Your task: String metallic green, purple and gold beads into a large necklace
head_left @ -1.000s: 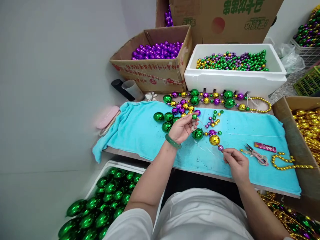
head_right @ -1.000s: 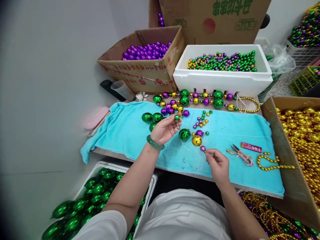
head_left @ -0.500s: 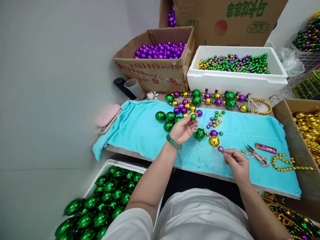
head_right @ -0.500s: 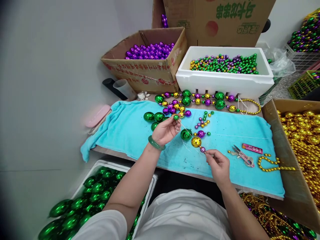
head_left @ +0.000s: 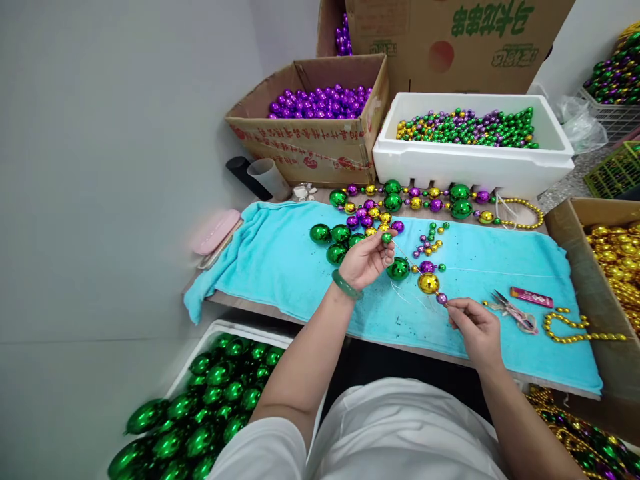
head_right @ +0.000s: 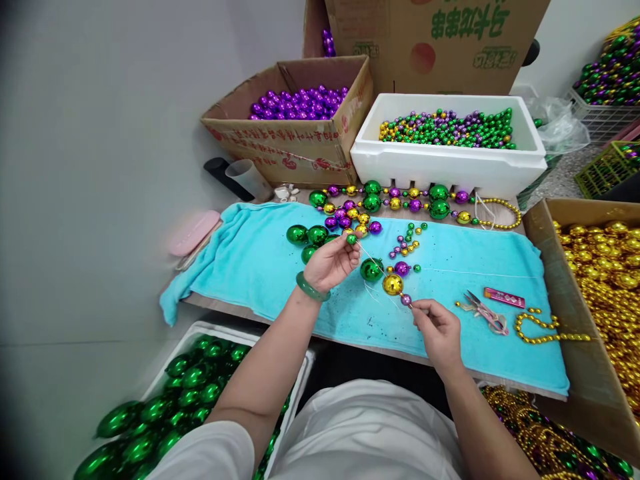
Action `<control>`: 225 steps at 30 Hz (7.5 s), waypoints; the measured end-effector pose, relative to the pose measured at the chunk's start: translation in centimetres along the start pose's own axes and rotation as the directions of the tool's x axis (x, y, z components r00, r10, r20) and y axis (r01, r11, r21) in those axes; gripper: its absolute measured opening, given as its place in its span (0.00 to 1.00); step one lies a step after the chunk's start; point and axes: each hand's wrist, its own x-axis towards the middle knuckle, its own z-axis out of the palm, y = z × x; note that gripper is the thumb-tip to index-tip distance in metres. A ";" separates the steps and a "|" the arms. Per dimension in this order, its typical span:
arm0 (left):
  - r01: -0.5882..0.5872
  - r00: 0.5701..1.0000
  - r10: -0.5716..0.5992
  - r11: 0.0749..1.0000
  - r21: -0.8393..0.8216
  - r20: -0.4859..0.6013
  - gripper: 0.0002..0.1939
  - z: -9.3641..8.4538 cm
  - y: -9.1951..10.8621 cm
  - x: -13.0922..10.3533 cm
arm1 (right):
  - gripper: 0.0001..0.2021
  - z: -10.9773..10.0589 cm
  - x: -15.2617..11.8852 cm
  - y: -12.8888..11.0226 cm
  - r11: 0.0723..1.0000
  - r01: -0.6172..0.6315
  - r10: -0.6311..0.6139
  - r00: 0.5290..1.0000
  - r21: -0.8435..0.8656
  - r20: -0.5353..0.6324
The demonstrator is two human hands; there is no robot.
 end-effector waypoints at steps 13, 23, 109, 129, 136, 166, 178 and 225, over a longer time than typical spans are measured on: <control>-0.158 0.988 0.094 0.573 0.805 0.126 0.29 0.9 0.1 0.7 | 0.09 0.6 1.3 1.6 0.972 -0.145 0.129 0.987 0.186 0.097; -0.151 0.964 0.049 -0.711 0.687 0.263 0.13 0.6 1.0 11.2 | 0.08 -0.6 2.0 2.2 0.964 -0.120 0.113 0.993 0.238 0.042; -0.530 0.848 0.390 0.615 0.584 0.359 0.32 1.7 -0.4 -2.7 | 0.09 -1.3 2.8 2.3 0.997 -0.082 0.083 0.988 -0.010 0.131; -0.469 0.882 0.324 0.514 0.719 0.344 0.32 1.6 -0.1 -3.4 | 0.08 -1.8 3.0 2.8 0.999 -0.035 0.040 0.991 -0.040 0.129; -0.397 0.917 0.320 0.690 0.605 0.238 0.30 1.9 -1.0 -3.4 | 0.09 -1.0 2.8 2.5 0.994 -0.106 0.104 0.985 0.000 0.138; -0.268 0.961 0.267 0.843 0.466 0.070 0.21 2.5 -3.8 -3.4 | 0.21 -0.2 2.2 0.6 0.970 -0.159 0.104 0.955 0.182 0.279; -0.459 0.852 0.480 0.490 0.741 0.211 0.09 3.8 -1.2 -3.6 | 0.14 0.7 3.5 -2.3 0.947 0.113 -0.080 0.989 -0.300 0.121; -0.367 0.930 0.293 0.748 0.554 0.220 0.21 3.9 -2.1 -4.7 | 0.01 5.1 4.3 -10.3 0.969 0.245 -0.218 0.920 -0.042 0.326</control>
